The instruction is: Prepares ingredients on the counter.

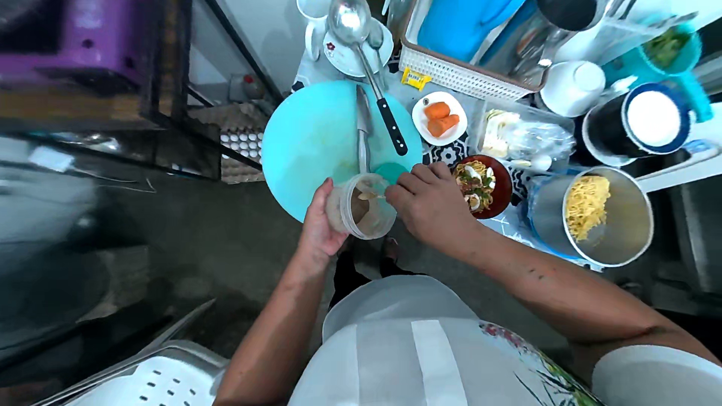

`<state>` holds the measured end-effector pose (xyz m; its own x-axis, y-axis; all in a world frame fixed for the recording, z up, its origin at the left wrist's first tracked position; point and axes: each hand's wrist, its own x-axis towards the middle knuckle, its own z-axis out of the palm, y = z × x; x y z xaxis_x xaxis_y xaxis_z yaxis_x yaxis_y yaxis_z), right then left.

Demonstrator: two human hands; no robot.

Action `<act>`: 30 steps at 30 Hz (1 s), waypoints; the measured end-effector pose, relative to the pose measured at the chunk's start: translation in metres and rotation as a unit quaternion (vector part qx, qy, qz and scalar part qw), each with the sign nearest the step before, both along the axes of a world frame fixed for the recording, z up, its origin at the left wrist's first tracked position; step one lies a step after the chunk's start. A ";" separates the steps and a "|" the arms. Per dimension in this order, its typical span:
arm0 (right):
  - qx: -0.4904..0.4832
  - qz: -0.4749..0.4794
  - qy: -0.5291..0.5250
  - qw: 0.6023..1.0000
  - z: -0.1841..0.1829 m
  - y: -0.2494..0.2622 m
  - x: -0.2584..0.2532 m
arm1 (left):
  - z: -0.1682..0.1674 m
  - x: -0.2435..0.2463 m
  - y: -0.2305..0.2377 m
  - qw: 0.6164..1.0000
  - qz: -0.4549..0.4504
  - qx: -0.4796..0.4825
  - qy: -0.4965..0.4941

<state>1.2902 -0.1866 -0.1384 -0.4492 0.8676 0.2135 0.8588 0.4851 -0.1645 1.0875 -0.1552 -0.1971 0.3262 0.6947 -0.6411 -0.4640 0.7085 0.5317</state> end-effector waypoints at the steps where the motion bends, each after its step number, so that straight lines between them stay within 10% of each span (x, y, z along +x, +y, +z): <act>1: -0.007 -0.012 0.012 1.000 -0.003 -0.001 -0.003 | 0.001 0.001 0.000 1.000 0.002 0.008 0.007; 11: -0.098 -0.099 0.104 0.985 -0.012 -0.007 -0.019 | 0.007 -0.003 0.000 0.998 -0.013 0.055 0.032; 22: -0.285 -0.237 0.352 0.860 0.011 -0.027 0.033 | 0.000 0.012 0.001 1.000 -0.009 -0.002 0.009; 30: -0.279 -0.279 0.371 0.841 -0.003 -0.054 0.058 | 0.003 0.038 -0.004 0.999 -0.042 -0.031 -0.003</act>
<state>1.3478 -0.2402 -0.1419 0.1380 0.9568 -0.2558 0.4876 -0.2905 -0.8233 1.1251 -0.1595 -0.1941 0.3856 0.6236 -0.6800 -0.4042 0.7767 0.4830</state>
